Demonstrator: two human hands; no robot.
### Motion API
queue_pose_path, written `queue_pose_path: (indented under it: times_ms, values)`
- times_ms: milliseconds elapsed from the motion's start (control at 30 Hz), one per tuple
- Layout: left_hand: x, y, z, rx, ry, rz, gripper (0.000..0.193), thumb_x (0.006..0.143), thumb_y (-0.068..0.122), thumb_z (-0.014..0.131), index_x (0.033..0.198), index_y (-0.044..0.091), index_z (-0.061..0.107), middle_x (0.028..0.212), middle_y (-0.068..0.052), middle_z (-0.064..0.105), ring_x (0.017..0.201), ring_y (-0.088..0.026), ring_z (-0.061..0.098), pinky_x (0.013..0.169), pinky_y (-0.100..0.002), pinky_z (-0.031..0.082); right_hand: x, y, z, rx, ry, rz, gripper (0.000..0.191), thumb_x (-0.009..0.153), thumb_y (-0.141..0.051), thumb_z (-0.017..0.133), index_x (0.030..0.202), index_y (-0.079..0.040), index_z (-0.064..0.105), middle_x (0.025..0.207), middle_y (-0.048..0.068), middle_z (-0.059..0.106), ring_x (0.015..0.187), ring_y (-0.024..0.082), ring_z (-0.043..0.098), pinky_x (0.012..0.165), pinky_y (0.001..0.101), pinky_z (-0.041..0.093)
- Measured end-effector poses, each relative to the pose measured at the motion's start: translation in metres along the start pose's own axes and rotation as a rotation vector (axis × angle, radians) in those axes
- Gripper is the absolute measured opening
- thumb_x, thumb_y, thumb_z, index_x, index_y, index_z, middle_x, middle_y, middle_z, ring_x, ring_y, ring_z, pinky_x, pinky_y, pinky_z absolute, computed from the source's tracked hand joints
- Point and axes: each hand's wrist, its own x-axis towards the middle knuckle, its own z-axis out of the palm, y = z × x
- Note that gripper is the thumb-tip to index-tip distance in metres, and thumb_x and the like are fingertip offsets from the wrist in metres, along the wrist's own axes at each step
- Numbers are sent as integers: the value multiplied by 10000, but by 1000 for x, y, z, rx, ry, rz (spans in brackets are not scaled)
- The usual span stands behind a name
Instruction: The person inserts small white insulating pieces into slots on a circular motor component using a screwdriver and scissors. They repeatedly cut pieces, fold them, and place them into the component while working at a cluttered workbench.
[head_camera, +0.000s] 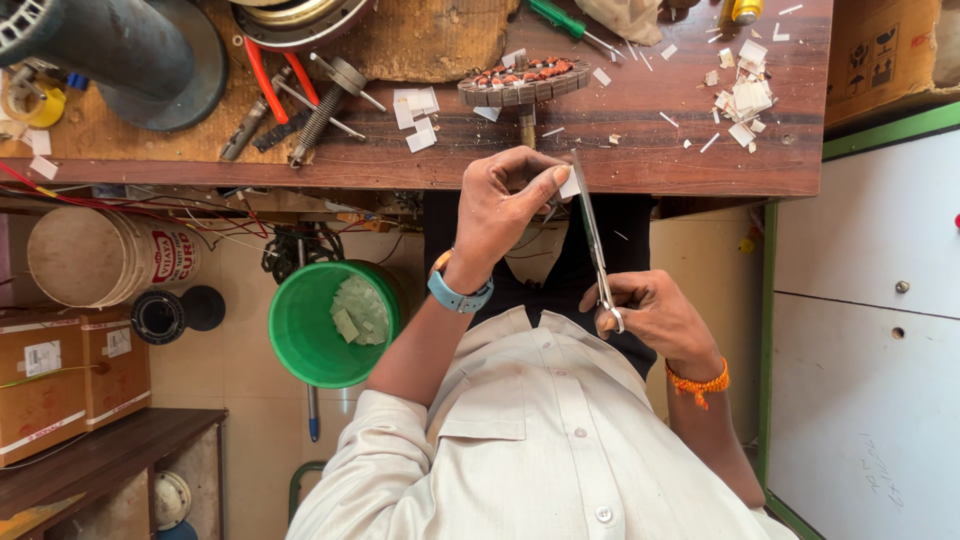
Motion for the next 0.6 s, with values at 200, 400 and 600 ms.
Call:
queue_pose_path:
  times_ms: [200,400,600]
  values:
    - [-1,4,3,-433,-86,-21,140,997,199,644,1059,102,565,1028,-72,780,956,-121,778,541,-206,596,2,-5,10,64,234,-250,617,782,-404,855,1175,52,718,853,94,750,793,136,709,724,243,552]
    - [-8,2,3,-279,-22,108,143,1038,113,696,1032,30,580,1055,-57,725,869,-74,655,637,-196,521,4,-14,9,-35,191,-186,680,743,-398,876,1235,36,697,869,90,744,826,137,702,730,260,557]
    - [-9,4,-2,-177,-107,128,193,1014,94,733,1178,-5,705,1039,-42,735,950,-67,679,810,-215,549,0,-21,7,-247,-19,-173,700,656,-345,884,1258,-35,704,834,22,729,773,77,664,681,252,571]
